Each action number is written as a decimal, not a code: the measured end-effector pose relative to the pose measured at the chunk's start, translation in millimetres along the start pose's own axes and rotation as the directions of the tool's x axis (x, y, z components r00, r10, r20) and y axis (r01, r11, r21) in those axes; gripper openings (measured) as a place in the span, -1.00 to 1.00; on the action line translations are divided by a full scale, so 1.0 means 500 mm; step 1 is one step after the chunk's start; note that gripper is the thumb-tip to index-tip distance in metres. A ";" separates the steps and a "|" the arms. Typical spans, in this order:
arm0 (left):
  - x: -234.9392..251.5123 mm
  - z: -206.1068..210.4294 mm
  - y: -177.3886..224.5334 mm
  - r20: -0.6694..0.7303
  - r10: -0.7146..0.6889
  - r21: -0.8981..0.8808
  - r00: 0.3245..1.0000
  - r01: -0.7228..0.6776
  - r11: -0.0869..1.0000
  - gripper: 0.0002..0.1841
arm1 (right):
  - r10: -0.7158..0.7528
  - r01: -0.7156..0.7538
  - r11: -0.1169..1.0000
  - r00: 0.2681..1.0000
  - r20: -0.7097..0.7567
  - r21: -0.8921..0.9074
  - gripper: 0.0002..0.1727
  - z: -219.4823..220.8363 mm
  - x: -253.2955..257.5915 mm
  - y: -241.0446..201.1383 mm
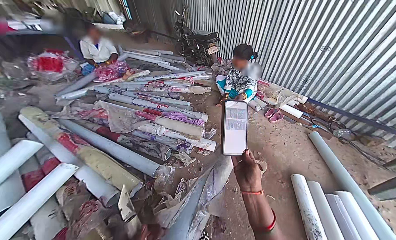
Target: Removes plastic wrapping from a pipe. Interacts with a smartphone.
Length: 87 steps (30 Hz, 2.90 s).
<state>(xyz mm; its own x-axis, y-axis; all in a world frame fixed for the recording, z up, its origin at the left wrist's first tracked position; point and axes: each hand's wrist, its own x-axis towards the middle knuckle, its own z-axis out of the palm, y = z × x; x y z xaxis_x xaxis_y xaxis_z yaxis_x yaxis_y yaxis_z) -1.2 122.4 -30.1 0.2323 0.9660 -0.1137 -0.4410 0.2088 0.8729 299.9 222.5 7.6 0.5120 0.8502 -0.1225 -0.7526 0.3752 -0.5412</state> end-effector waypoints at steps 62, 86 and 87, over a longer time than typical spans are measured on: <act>-0.100 0.019 0.061 -0.362 0.021 -0.358 0.932 -0.160 0.920 -0.85 | 0.376 -0.297 0.897 0.902 0.213 -0.327 -0.65 -0.076 -0.474 0.185; -0.091 0.013 0.057 -0.452 0.041 -0.348 0.891 -0.218 0.912 -0.86 | 0.362 0.008 0.682 0.865 0.348 -0.732 -0.62 -0.058 -0.454 0.127; -0.091 0.012 0.056 -0.456 0.040 -0.341 0.889 -0.216 0.915 -0.88 | 0.249 0.284 0.563 0.837 0.487 -0.776 -0.54 -0.060 -0.441 0.118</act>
<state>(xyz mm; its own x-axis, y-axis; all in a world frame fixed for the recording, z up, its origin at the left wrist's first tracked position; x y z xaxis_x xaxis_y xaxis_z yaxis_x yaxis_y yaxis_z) -19.1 83.5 2.5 -0.2062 0.9370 -0.2821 -0.7493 0.0342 0.6614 154.9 46.0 -22.4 0.0399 0.9851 0.1674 0.0429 0.1657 -0.9852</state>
